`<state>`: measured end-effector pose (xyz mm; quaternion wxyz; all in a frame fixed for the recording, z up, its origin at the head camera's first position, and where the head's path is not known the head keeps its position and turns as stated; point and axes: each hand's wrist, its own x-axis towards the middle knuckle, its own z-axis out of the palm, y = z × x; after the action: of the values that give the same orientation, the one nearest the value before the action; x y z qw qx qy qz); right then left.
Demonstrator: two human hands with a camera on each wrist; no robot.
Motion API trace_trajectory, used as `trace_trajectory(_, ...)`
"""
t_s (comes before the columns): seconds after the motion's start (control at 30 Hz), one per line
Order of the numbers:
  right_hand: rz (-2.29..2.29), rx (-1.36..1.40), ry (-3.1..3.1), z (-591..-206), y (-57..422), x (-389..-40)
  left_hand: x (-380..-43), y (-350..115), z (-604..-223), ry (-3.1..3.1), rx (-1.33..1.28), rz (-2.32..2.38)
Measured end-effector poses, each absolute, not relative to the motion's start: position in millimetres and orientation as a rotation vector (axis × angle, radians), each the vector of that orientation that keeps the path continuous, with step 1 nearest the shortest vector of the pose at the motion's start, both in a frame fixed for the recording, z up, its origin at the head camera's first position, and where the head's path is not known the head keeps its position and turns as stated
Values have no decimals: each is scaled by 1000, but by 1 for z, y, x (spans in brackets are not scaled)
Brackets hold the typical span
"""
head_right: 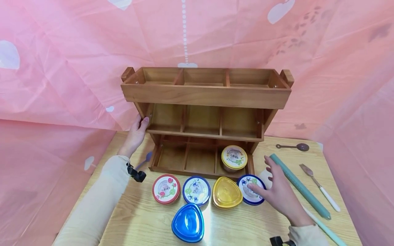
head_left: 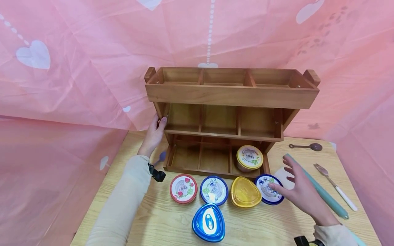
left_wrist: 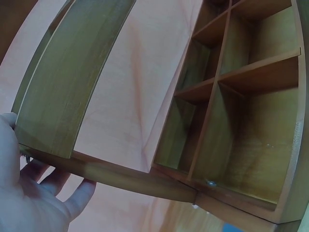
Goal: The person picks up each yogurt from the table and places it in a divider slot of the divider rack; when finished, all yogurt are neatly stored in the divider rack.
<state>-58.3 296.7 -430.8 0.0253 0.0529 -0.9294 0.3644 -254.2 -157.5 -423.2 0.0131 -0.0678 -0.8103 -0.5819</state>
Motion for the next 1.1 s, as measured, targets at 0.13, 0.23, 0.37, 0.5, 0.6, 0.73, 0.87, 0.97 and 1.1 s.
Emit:
trace_trajectory(0.13,1132,133,-2850,-437,300,-46,-254,-156,-421,-2529,-204,-1850)
trace_trajectory(0.23,1165,86,-2835,-444,300,-37,-254,-156,-421,-2524,-211,-1860)
trace_trajectory(0.37,1212,4,-2844,-457,298,-27,-253,-157,-422,-2528,-212,-1832)
trace_trajectory(0.5,1247,-77,-2863,-471,297,-18,-252,-157,-423,-2527,-222,-1810)
trace_trajectory(0.6,1269,-121,-2869,-478,296,-15,-252,-157,-424,-2517,-227,-1824)
trace_trajectory(0.73,1302,-168,-2870,-486,295,-13,-252,-158,-424,-2496,-229,-1853)
trace_trajectory(0.87,1365,-180,-2852,-495,295,-13,-252,-158,-424,-2493,-233,-1852)
trace_trajectory(0.97,1408,-181,-2859,-501,295,-13,-252,-157,-424,-2509,-232,-1830)
trace_trajectory(1.1,1442,-191,-2887,-507,292,-13,-251,-156,-424,-2502,-248,-1814)
